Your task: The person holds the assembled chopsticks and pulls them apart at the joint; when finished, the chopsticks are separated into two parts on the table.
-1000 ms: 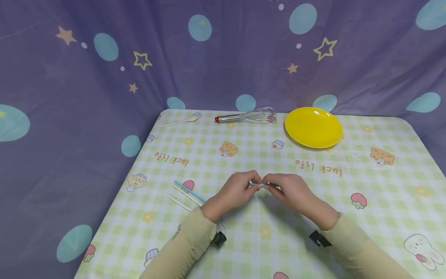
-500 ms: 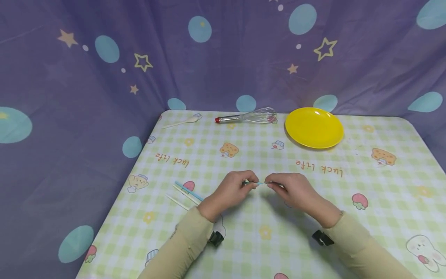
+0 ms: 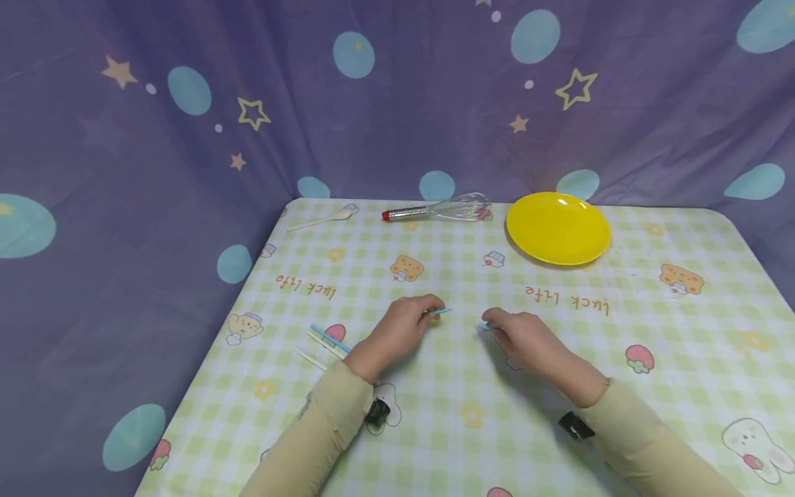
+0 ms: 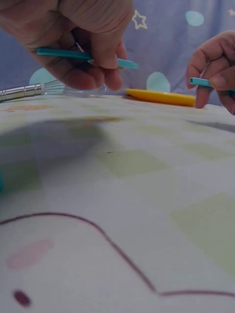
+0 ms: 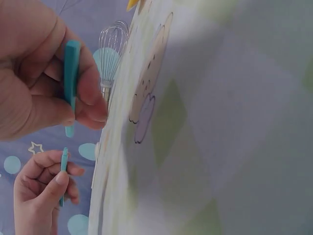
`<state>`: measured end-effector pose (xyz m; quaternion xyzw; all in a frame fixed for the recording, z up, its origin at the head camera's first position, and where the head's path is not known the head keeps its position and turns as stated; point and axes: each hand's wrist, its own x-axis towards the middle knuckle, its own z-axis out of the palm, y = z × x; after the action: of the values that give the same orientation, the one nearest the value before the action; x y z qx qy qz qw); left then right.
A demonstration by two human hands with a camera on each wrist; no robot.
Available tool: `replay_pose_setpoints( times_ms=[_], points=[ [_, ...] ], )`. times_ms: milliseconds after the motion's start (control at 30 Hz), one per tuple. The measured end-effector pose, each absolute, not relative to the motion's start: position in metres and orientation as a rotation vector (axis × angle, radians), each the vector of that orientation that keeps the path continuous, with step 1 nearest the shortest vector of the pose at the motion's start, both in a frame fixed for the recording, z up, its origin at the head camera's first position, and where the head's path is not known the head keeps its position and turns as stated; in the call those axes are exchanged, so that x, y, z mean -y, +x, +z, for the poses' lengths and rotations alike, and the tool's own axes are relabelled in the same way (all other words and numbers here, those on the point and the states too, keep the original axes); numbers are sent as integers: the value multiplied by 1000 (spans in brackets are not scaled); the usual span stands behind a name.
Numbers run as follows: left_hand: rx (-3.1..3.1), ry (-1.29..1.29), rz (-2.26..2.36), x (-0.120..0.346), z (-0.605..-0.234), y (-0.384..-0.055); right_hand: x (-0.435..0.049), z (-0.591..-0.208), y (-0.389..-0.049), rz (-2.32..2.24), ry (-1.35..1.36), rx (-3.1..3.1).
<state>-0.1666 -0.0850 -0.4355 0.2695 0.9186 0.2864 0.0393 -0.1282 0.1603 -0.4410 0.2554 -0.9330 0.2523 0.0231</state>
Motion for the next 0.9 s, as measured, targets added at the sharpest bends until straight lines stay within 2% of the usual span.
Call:
replay_pose_setpoints(
  times_ms=[400,900],
  points=[
    [-2941,675,734,67,-444,-192,-162,-446,-131,674,672,2946],
    [-2987,703,455,32,-450,-217,-164,-448,-134,687,684,3033]
  ],
)
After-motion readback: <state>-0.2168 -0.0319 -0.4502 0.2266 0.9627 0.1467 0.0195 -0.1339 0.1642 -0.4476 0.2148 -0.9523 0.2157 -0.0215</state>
